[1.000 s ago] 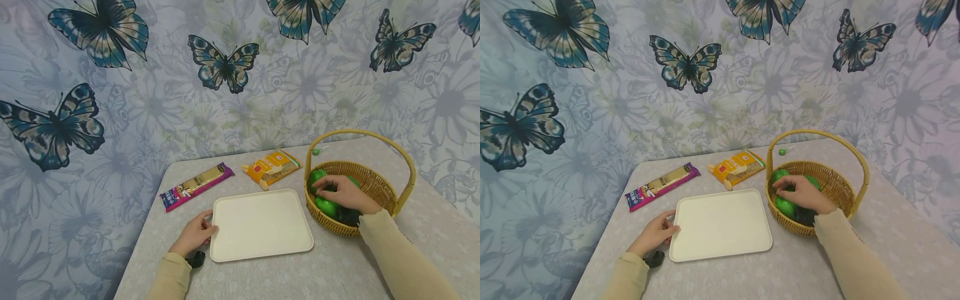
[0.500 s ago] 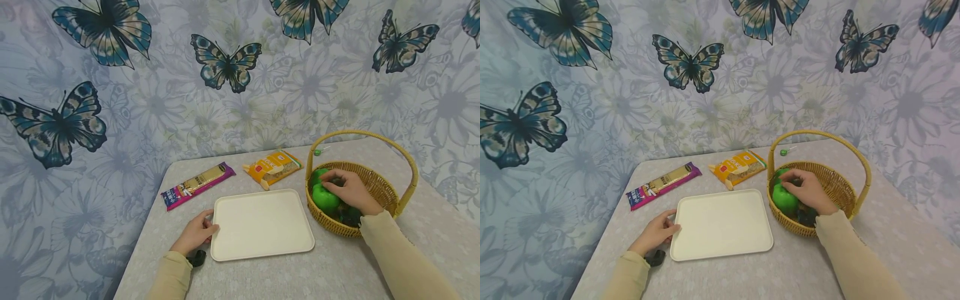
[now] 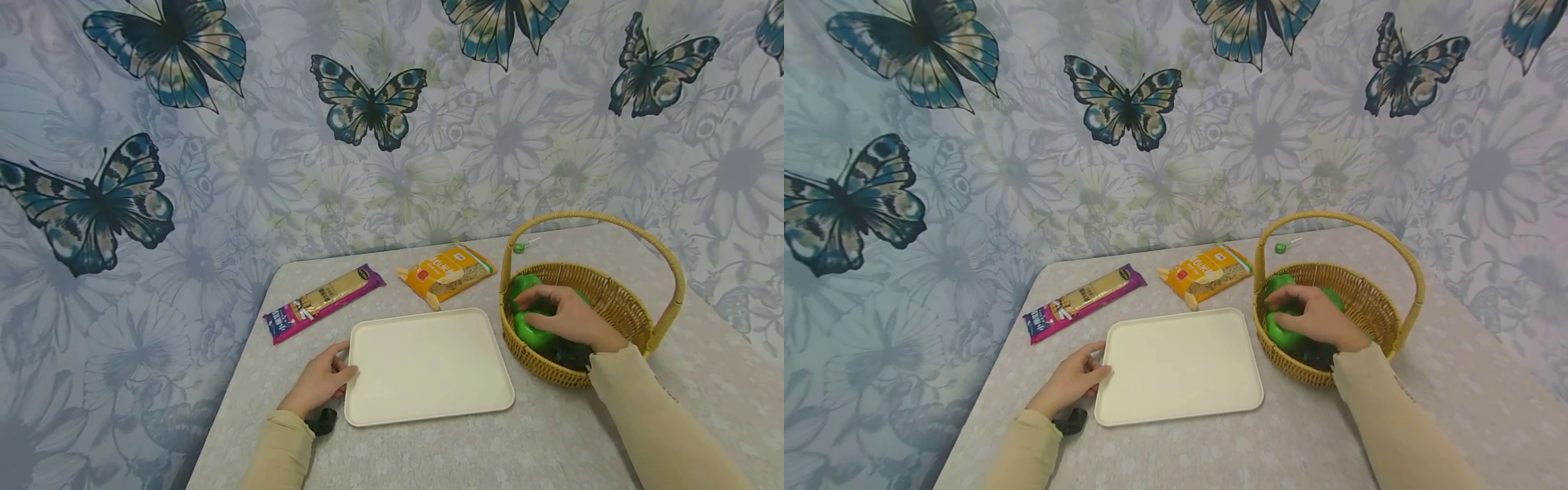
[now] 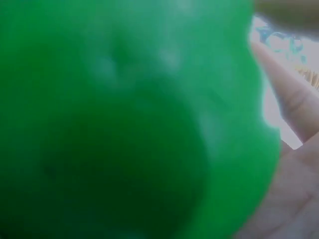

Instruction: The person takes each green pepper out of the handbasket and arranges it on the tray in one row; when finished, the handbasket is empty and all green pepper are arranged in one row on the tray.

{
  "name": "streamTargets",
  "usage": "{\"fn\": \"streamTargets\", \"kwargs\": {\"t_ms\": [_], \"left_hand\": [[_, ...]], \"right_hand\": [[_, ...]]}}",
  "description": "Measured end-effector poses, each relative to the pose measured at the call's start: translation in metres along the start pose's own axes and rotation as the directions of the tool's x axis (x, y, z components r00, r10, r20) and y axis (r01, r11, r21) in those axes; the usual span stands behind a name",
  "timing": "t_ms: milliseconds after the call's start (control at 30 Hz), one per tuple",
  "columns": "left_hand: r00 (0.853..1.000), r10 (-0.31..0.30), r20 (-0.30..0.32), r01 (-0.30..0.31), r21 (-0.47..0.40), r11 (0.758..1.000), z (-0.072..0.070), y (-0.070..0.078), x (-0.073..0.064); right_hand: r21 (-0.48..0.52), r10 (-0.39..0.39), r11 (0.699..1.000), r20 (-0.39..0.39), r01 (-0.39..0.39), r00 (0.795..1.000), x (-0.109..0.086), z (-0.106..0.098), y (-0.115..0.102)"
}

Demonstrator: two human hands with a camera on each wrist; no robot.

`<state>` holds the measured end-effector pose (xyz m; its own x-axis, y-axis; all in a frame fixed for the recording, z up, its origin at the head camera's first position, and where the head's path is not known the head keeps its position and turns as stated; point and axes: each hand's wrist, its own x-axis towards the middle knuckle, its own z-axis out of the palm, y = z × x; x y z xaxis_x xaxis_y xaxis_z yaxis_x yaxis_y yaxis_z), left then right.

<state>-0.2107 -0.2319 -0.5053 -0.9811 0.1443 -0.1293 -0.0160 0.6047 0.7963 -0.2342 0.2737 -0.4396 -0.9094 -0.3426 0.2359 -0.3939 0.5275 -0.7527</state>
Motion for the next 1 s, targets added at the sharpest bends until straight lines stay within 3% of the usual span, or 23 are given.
{"fn": "streamTargets", "kwargs": {"t_ms": [200,500,800,1000], "left_hand": [[1.0,0.0,0.002,0.0,-0.008,1.0,-0.0006,0.0004,0.0],[1.0,-0.012,0.014,0.012,-0.005,1.0,-0.0015,-0.0001,0.0009],[1.0,-0.002,0.01,0.002,0.001,1.0,-0.0007,0.002,-0.001],[1.0,-0.005,0.005,0.005,-0.003,1.0,-0.0012,0.0023,-0.0024]], "right_hand": [[-0.047,-0.016,0.999,0.048,0.018,0.999,-0.0017,-0.0007,0.001],[-0.003,-0.098,0.995,0.112,0.099,0.989,-0.004,-0.0028,0.0002],[-0.04,-0.087,0.995,0.197,0.096,0.976,-0.0025,-0.0019,0.0001],[-0.018,-0.028,0.999,0.167,0.032,0.986,-0.001,-0.0014,-0.0013]]}}
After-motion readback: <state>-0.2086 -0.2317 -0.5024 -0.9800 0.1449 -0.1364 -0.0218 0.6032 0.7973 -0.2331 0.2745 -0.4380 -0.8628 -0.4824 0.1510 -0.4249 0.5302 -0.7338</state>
